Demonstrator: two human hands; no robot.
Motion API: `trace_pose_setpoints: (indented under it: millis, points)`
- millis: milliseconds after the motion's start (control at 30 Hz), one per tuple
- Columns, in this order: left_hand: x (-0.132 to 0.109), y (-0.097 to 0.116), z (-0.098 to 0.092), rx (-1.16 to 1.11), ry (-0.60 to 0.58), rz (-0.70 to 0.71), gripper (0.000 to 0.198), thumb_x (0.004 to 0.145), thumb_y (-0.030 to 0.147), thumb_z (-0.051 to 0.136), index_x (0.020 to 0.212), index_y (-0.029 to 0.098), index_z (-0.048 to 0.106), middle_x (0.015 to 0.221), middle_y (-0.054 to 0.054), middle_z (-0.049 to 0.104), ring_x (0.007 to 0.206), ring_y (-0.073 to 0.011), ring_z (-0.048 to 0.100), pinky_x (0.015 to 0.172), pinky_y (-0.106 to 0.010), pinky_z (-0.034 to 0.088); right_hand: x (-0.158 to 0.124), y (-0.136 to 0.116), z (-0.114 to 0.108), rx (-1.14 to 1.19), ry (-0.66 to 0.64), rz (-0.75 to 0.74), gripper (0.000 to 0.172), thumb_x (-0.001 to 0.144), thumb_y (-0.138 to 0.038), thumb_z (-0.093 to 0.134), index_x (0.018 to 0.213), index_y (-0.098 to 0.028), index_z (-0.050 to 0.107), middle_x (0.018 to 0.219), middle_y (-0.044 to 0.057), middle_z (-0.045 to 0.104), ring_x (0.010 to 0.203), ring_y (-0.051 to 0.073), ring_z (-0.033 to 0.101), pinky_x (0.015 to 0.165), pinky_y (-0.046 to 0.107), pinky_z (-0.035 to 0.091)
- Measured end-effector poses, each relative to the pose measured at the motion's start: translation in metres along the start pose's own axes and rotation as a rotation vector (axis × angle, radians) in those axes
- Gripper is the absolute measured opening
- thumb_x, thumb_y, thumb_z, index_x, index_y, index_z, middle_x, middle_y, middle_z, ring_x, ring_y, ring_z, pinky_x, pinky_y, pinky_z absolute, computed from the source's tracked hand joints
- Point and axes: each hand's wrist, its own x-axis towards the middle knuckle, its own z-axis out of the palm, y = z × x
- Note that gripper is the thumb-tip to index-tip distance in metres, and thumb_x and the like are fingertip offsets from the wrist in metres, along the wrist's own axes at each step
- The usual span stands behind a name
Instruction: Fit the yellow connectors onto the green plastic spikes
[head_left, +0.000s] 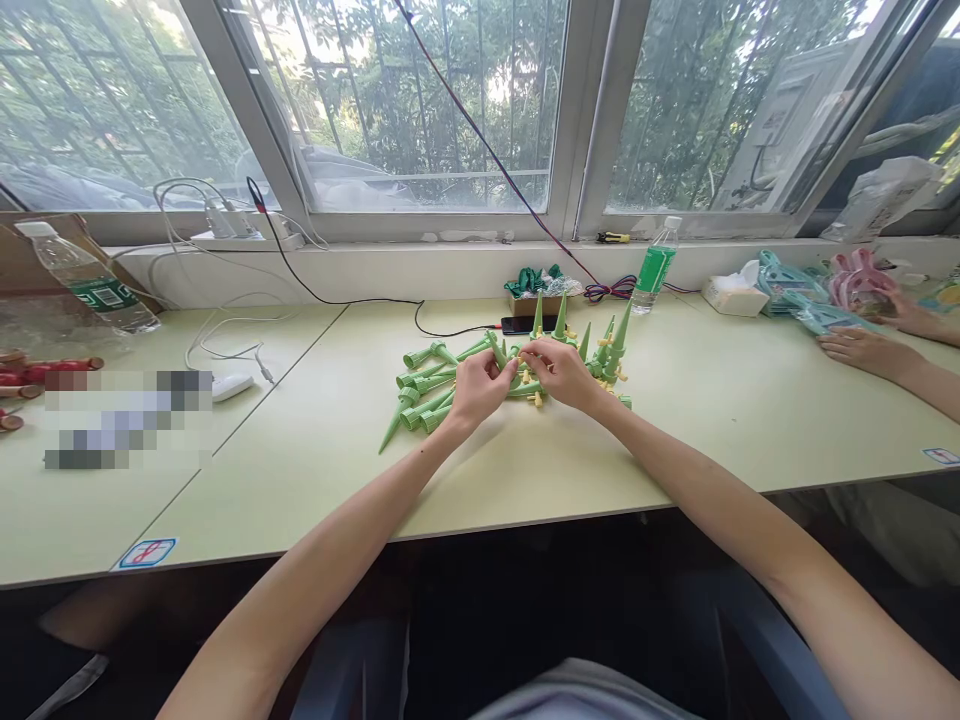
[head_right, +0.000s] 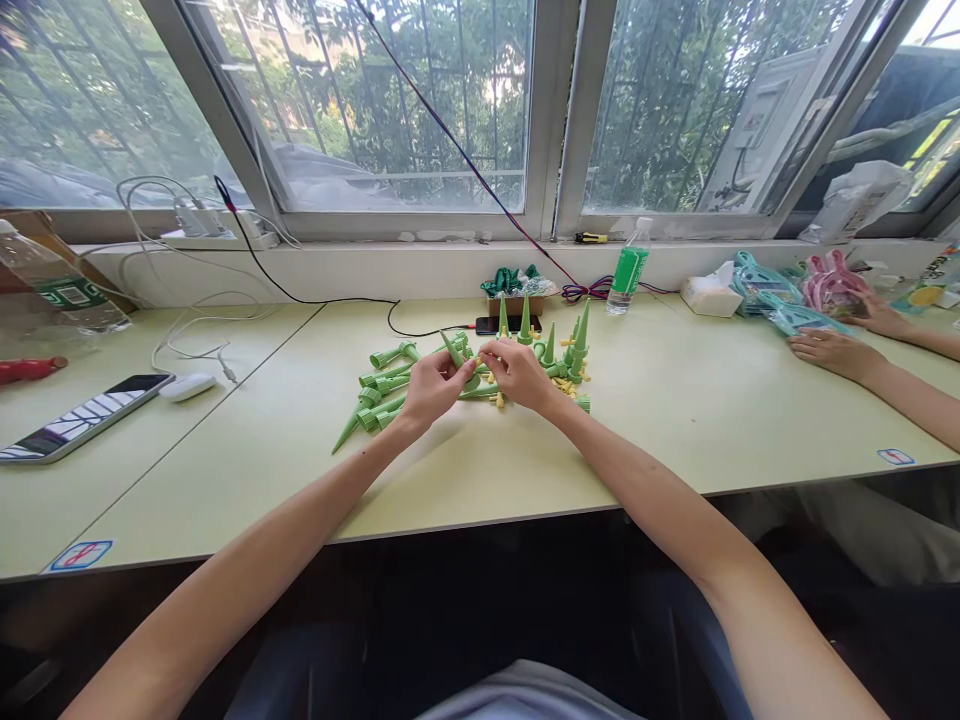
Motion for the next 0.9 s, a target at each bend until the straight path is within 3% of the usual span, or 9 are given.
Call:
trace_pose_setpoints:
  millis: [900]
  points:
    - [0.0001,-0.0011,0.0008,-0.075,0.064,0.02,0.03,0.083,0.038,0.067,0.064,0.018,0.054,0.055,0.003,0.044,0.053,-0.0103,0.037,0.054,-0.027,0.03,0.0006,0.0036,0.0017,0.016,0.092,-0.041,0.021,0.099,-0.03,0.051,0.086,-0.019,0.063,0.076,0.004,0.057,0.068,0.016,0.049,0.064,0.029,0.038]
